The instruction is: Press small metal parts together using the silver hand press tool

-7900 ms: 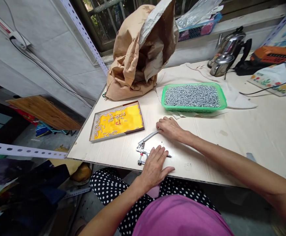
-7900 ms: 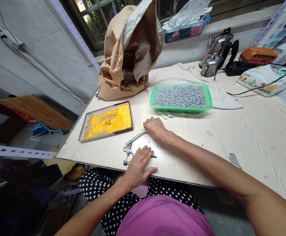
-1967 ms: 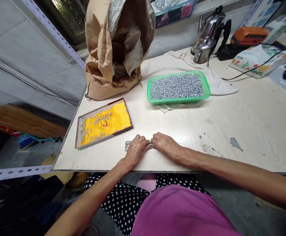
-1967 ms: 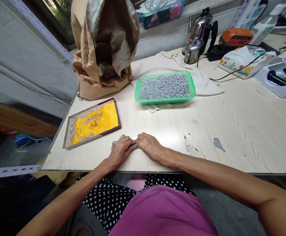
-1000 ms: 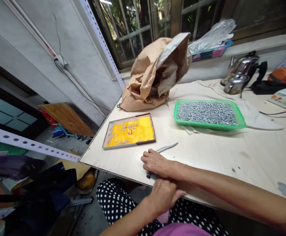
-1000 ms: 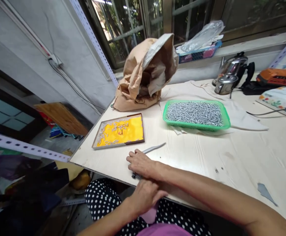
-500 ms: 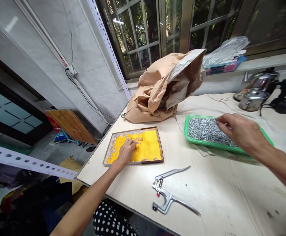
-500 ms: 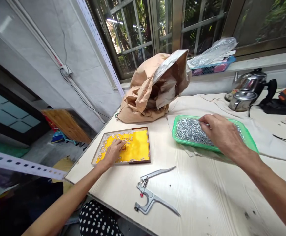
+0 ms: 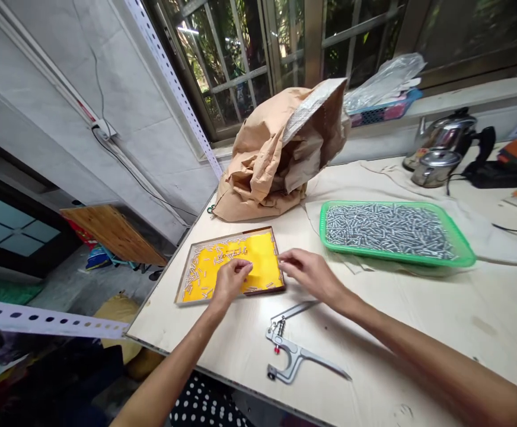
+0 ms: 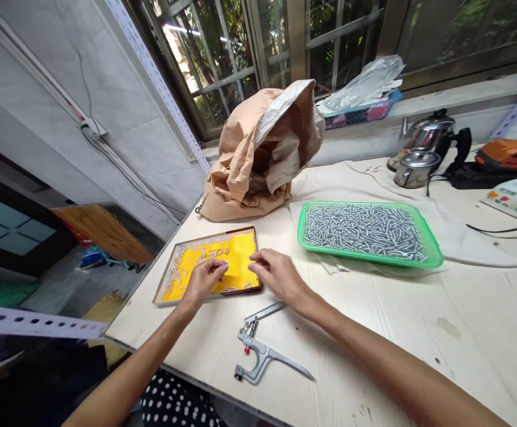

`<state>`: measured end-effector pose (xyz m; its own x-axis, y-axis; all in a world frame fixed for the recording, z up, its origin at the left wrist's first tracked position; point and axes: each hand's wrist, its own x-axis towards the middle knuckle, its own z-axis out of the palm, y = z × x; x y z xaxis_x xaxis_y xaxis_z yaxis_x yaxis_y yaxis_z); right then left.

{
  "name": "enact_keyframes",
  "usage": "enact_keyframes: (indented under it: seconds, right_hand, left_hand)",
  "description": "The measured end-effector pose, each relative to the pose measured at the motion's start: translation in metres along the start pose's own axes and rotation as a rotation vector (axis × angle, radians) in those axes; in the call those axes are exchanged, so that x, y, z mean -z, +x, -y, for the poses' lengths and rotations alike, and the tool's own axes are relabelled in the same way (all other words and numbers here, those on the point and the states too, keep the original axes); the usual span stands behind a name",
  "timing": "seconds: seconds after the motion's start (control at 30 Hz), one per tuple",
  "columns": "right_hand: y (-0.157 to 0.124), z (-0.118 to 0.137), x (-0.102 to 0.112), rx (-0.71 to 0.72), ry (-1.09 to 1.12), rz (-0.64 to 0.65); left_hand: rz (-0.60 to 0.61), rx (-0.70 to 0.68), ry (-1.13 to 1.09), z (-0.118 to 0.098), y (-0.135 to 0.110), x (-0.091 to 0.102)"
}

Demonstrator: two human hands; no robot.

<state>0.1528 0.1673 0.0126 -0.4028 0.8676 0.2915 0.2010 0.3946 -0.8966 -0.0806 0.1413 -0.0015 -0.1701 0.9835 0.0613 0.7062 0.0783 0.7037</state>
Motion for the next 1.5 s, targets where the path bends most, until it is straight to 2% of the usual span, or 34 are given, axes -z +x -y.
enact_keyframes:
  seconds: [0.13, 0.23, 0.4, 0.5, 0.63, 0.73, 0.8, 0.9, 1.0, 1.1, 1.2, 1.3, 1.4, 1.5]
  right_hand:
    - [0.016, -0.014, -0.050, -0.211, 0.293, 0.071]
    - [0.019, -0.017, -0.064, -0.247, 0.359, 0.102]
    - [0.018, -0.008, -0.068, -0.155, 0.267, 0.072]
    - [0.019, -0.001, -0.074, -0.115, 0.161, 0.010]
    - [0.020, 0.005, -0.087, -0.062, -0.030, -0.144]
    - [0.023, 0.006, -0.093, -0.076, -0.079, -0.195]
    - [0.030, 0.008, -0.092, -0.056, -0.082, -0.165]
    - [0.043, 0.014, -0.087, -0.036, -0.153, -0.040]
    - [0.045, 0.018, -0.073, -0.020, -0.216, 0.053]
    - [0.014, 0.017, -0.049, 0.052, -0.321, 0.146]
    - [-0.047, 0.015, -0.021, 0.103, -0.488, 0.330]
    - [-0.109, 0.012, 0.001, 0.052, -0.600, 0.446]
    - [-0.147, 0.005, 0.007, 0.004, -0.675, 0.468]
    - [-0.157, -0.001, 0.002, -0.050, -0.775, 0.455]
  left_hand:
    - [-0.015, 0.096, -0.392, -0.032, -0.032, -0.009]
    - [0.005, 0.179, -0.540, -0.041, -0.038, -0.009]
    - [0.079, 0.260, -0.717, -0.036, -0.036, 0.001]
    - [0.098, 0.298, -0.805, -0.033, -0.036, 0.005]
    - [0.047, 0.353, -0.878, -0.031, -0.036, 0.004]
    - [-0.001, 0.336, -0.876, -0.033, -0.034, 0.005]
    - [-0.025, 0.335, -0.879, -0.036, -0.031, 0.008]
    - [-0.050, 0.356, -0.839, -0.041, -0.031, 0.016]
    - [-0.006, 0.334, -0.770, -0.047, -0.043, 0.024]
    - [0.097, 0.321, -0.712, -0.048, -0.069, 0.026]
    - [0.185, 0.405, -0.641, -0.041, -0.100, 0.021]
    - [0.277, 0.492, -0.574, -0.030, -0.124, 0.011]
    - [0.315, 0.513, -0.490, -0.021, -0.137, -0.002]
    - [0.365, 0.540, -0.410, -0.021, -0.141, -0.014]
